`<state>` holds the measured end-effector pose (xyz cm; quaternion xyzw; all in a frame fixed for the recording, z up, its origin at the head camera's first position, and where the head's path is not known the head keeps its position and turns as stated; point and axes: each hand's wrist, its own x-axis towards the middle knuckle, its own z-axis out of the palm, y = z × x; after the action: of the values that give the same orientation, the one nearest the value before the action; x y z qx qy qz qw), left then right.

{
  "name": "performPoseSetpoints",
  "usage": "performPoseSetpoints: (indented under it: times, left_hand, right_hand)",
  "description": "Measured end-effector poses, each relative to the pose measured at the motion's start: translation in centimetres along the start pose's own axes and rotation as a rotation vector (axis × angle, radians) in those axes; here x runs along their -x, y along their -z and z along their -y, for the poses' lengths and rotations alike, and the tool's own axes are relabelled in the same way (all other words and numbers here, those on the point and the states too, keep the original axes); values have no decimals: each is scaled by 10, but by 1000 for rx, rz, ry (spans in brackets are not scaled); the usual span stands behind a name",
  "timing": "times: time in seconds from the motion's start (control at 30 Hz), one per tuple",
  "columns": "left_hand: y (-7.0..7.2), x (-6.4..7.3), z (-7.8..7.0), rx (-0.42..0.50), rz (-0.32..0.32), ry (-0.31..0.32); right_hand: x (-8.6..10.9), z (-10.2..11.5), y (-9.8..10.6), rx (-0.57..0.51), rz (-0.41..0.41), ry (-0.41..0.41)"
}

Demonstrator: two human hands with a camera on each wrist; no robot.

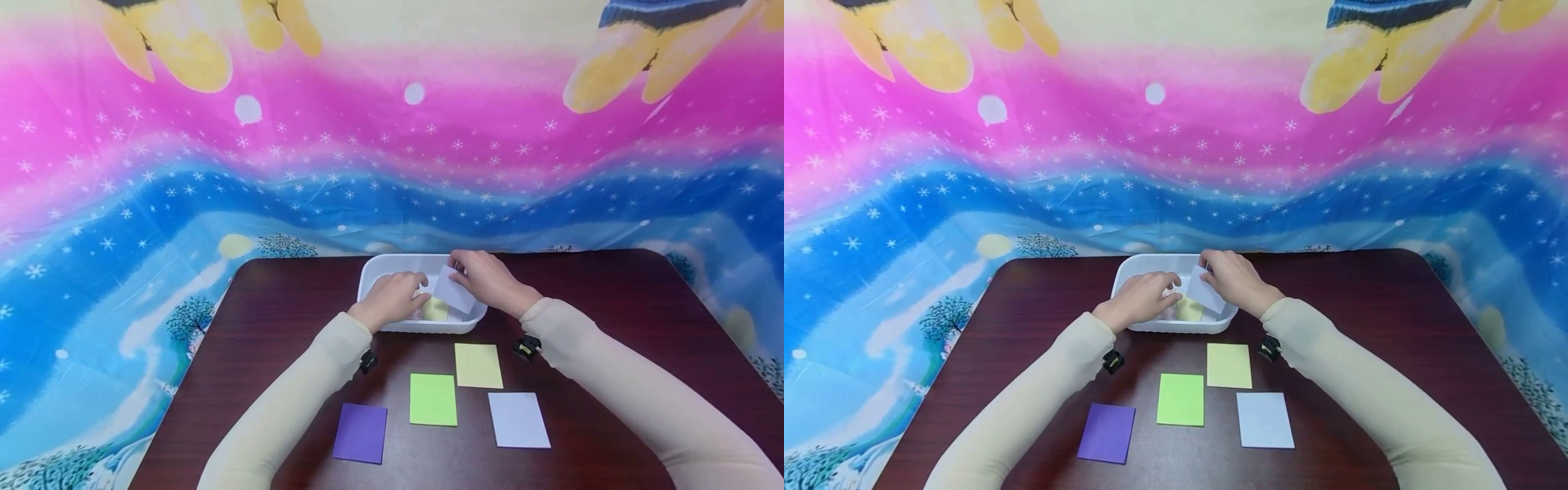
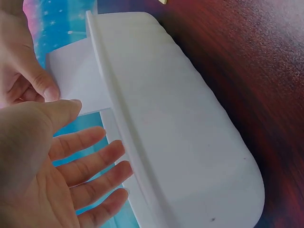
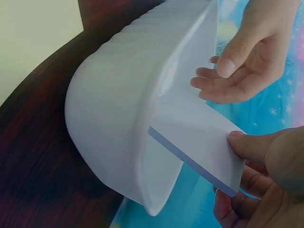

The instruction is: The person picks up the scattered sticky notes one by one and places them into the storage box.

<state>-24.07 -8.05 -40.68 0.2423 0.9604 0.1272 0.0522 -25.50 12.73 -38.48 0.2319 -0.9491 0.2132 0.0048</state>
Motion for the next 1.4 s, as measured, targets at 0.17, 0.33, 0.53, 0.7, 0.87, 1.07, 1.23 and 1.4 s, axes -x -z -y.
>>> performPoseSetpoints:
  times: [0.17,0.33,0.53,0.7,0.87,1.07,1.23,1.4]
  left_hand:
    - [-1,-1,2,11,11,10]
    - [-3,-3,3,11,23,8]
    - [-5,-4,4,2,28,11]
    - [-5,-6,3,0,37,7]
    - [-6,-7,2,3,44,16]
    - [-8,-9,3,5,48,9]
    - [-8,-11,3,-2,43,8]
    - [-9,-12,3,-1,44,19]
  right_hand:
    - [-4,-3,-6,12,16,14]
    - [-8,-4,-11,20,27,9]
    - [-16,-5,-17,20,70,-21]
    - [-21,-9,-21,22,112,-36]
    - [-26,-12,-23,46,126,-48]
    - [-30,-13,-23,67,154,-66]
    - [-32,-13,-24,76,171,-83]
    - [-34,-14,-28,96,198,-104]
